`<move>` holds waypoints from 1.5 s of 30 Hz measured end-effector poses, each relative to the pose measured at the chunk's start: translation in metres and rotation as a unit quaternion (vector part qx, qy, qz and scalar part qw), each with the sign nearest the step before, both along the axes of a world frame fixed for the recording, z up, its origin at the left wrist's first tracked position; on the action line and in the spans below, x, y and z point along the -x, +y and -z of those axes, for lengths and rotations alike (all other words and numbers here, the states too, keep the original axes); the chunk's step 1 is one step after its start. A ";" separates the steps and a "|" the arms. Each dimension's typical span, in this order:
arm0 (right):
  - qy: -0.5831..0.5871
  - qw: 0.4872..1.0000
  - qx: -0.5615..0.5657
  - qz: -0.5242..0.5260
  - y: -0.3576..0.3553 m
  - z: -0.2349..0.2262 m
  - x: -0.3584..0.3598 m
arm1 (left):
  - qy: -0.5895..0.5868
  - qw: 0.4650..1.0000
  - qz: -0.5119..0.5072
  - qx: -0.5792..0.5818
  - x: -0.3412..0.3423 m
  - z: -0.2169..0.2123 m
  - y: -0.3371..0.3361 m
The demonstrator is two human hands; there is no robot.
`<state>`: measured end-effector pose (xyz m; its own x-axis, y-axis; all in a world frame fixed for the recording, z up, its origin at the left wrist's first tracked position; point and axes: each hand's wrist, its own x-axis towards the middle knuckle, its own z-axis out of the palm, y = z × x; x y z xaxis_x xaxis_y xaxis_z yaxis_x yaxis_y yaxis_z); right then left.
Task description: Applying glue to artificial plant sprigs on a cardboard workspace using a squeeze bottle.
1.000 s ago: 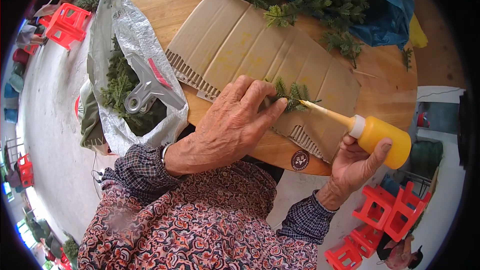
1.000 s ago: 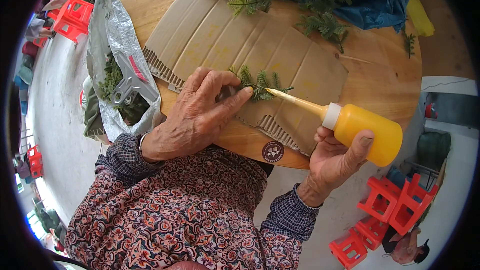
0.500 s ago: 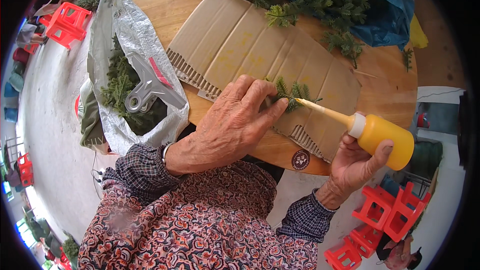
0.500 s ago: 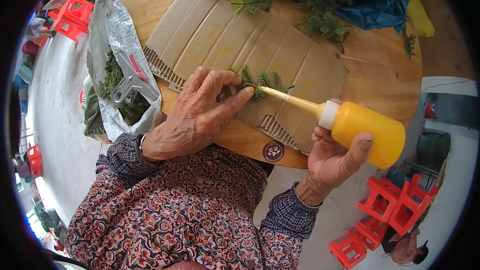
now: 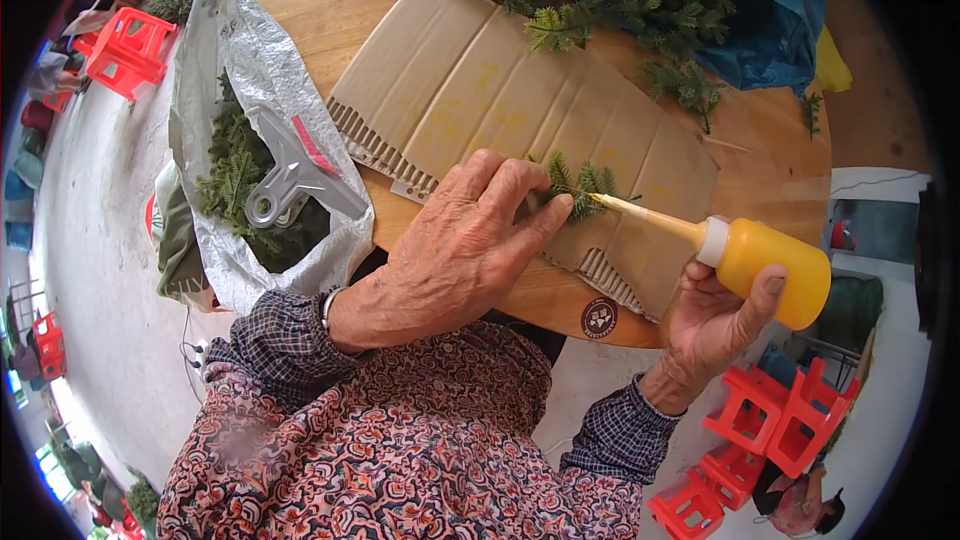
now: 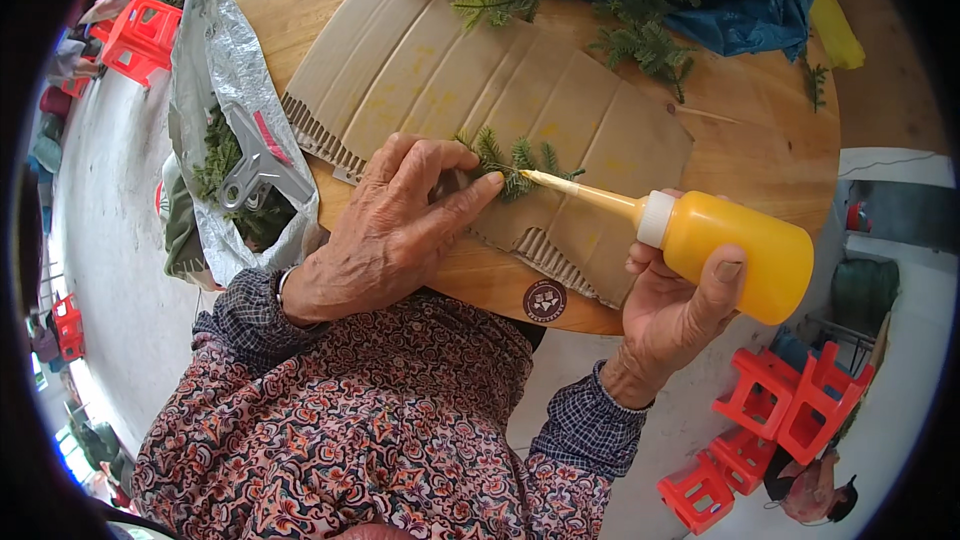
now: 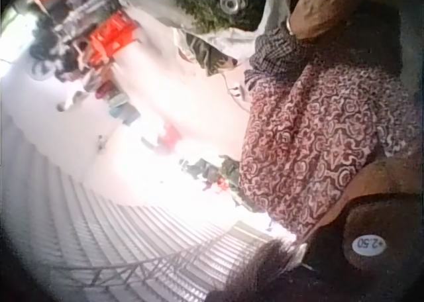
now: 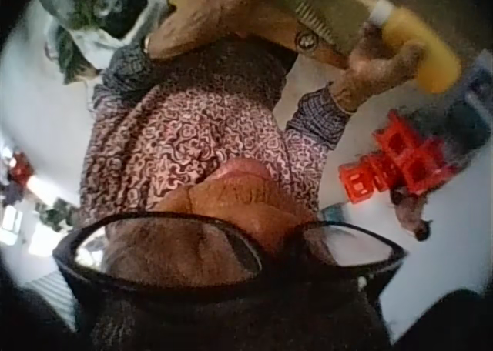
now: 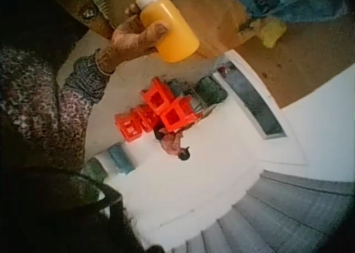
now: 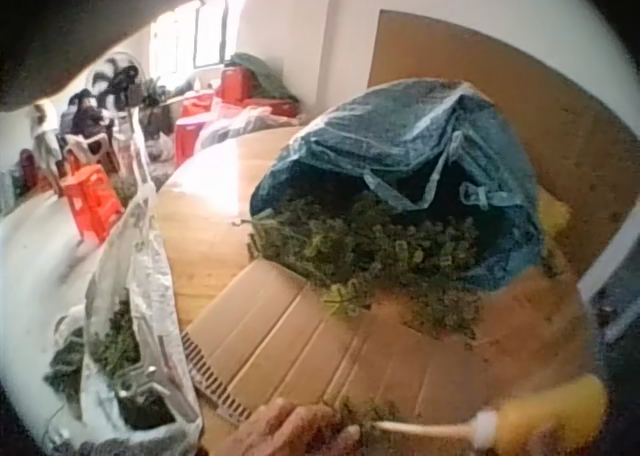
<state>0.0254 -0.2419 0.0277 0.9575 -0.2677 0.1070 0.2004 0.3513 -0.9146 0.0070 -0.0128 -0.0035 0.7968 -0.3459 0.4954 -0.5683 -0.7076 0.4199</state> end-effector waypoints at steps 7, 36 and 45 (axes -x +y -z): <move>0.018 0.998 0.005 0.064 -0.011 0.005 0.000 | 0.005 1.000 0.002 0.002 0.000 0.000 0.000; 0.021 0.996 -0.028 0.080 -0.024 0.014 0.007 | -0.022 0.998 -0.031 -0.042 0.002 -0.012 -0.011; 0.034 0.995 -0.031 0.085 -0.028 0.021 0.011 | -0.032 0.999 -0.002 -0.030 0.000 -0.008 -0.023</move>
